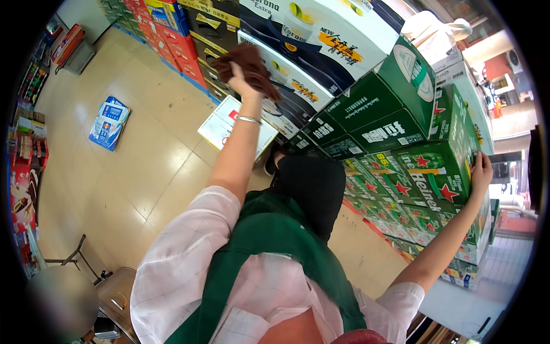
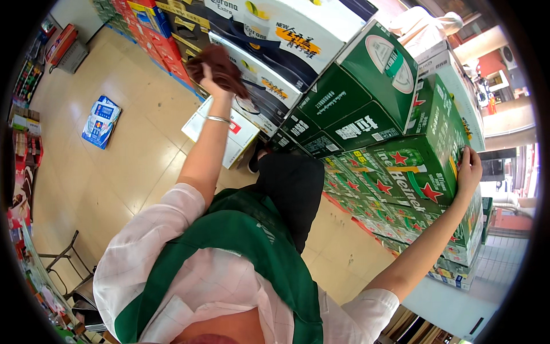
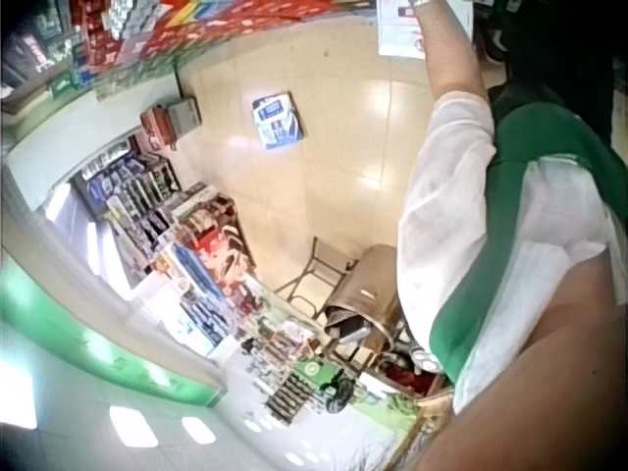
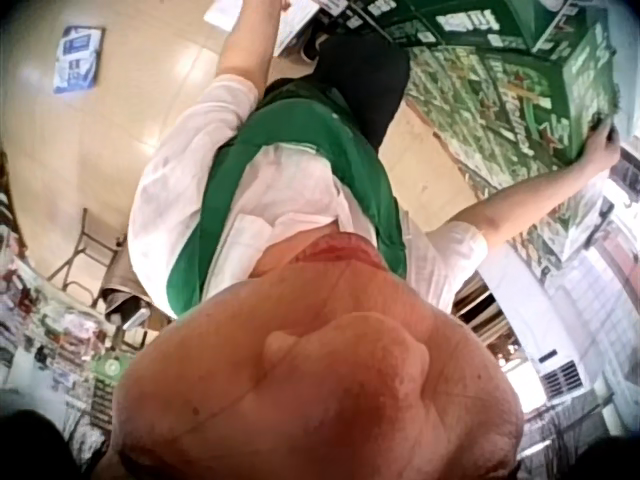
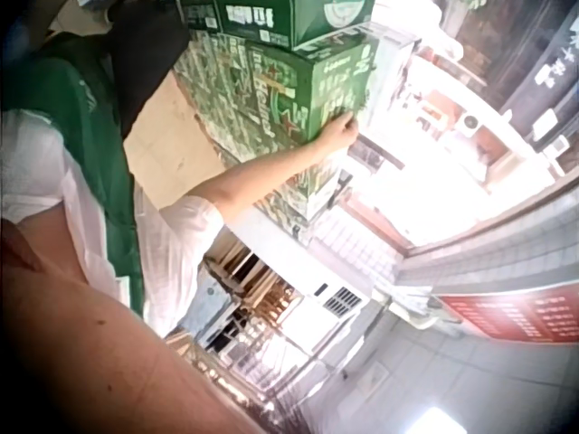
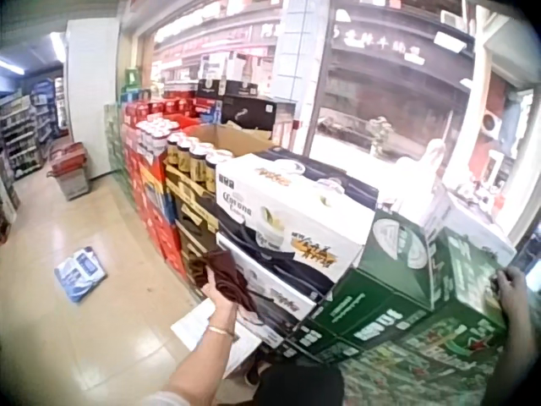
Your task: The person stacks boxes of beer and wipes the top surfaces of the boxes with a cloth.
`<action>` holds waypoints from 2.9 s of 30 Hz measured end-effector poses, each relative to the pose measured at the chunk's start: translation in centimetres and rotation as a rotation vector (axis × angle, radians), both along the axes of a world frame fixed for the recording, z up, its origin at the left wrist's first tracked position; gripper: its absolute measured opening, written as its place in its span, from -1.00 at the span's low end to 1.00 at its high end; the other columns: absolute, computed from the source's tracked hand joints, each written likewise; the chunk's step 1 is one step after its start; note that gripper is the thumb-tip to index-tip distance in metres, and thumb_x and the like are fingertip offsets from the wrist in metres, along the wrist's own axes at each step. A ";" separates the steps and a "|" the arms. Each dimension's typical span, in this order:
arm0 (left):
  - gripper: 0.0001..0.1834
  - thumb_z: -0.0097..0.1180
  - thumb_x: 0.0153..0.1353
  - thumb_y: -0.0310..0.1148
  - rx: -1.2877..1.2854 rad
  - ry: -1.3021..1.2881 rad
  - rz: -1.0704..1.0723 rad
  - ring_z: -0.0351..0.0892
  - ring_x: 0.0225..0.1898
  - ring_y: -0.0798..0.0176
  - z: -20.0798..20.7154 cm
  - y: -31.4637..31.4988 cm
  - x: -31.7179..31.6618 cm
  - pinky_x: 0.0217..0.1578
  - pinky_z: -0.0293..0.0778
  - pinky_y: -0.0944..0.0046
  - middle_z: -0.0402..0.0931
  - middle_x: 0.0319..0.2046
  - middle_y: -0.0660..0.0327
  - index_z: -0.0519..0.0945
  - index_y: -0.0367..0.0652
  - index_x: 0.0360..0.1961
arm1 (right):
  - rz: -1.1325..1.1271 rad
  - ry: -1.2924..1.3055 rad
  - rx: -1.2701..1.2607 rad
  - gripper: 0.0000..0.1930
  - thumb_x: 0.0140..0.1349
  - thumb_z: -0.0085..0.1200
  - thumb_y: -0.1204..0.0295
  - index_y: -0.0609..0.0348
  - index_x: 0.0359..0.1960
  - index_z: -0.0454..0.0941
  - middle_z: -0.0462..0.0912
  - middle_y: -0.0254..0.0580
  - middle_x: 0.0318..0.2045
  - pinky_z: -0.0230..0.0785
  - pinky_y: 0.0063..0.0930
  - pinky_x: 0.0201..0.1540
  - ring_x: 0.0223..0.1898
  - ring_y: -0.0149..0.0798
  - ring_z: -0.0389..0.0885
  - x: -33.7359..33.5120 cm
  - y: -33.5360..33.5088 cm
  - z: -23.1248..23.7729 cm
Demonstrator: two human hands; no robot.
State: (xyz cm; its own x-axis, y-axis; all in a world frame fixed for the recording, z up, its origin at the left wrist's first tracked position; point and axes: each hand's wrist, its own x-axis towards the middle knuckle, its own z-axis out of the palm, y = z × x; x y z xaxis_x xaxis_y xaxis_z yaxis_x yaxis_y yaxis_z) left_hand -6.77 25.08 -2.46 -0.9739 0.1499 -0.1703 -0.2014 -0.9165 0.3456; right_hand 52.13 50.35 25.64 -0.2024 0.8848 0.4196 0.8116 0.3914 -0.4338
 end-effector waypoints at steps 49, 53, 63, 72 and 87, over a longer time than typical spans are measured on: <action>-0.57 -0.06 0.29 -0.37 -1.199 0.241 -0.483 0.36 0.10 -0.24 -6.4 1.6 20.1 0.08 0.27 0.02 0.36 0.10 -0.20 0.32 -0.39 0.12 | 0.017 -0.091 0.106 -0.63 0.30 0.08 0.23 0.33 -0.07 0.59 0.64 -0.27 -0.40 0.28 -0.61 -0.41 -0.47 -0.52 0.44 1.6 1.6 -0.4; -0.64 -0.05 0.26 -0.45 -1.232 0.326 -0.348 0.43 0.02 -0.20 -8.0 2.1 20.2 0.02 0.33 0.02 0.43 0.01 -0.11 0.37 -0.32 0.07 | 0.017 -0.139 0.124 -0.63 0.30 0.08 0.23 0.33 -0.08 0.59 0.64 -0.24 -0.40 0.31 -0.59 -0.39 -0.46 -0.49 0.46 0.9 1.5 0.3; -0.64 -0.05 0.26 -0.43 -1.260 0.396 -0.428 0.37 0.05 -0.24 -8.1 1.8 20.0 0.03 0.30 0.00 0.38 0.06 -0.15 0.38 -0.29 0.07 | 0.021 -0.120 0.111 -0.65 0.29 0.09 0.26 0.31 -0.07 0.59 0.64 -0.26 -0.38 0.31 -0.61 -0.40 -0.42 -0.49 0.48 1.1 1.4 0.0; -0.71 -0.03 0.21 -0.47 -1.308 0.544 -0.231 0.47 -0.09 -0.20 -9.0 2.1 19.9 -0.10 0.38 -0.04 0.48 -0.12 -0.06 0.43 -0.21 -0.02 | 0.073 -0.125 0.147 -0.65 0.30 0.08 0.25 0.31 -0.08 0.59 0.64 -0.28 -0.38 0.31 -0.63 -0.38 -0.41 -0.50 0.49 2.2 2.2 -0.2; -0.58 -0.03 0.34 -0.19 -1.086 0.425 -1.183 0.61 -0.34 0.21 -14.1 -6.9 14.3 -0.37 0.50 0.24 0.59 -0.32 0.06 0.53 -0.45 -0.15 | 0.007 -0.033 0.112 -0.71 0.27 0.04 0.37 0.21 -0.03 0.60 0.63 -0.31 -0.43 0.30 -0.64 -0.42 -0.49 -0.53 0.46 1.8 1.3 0.3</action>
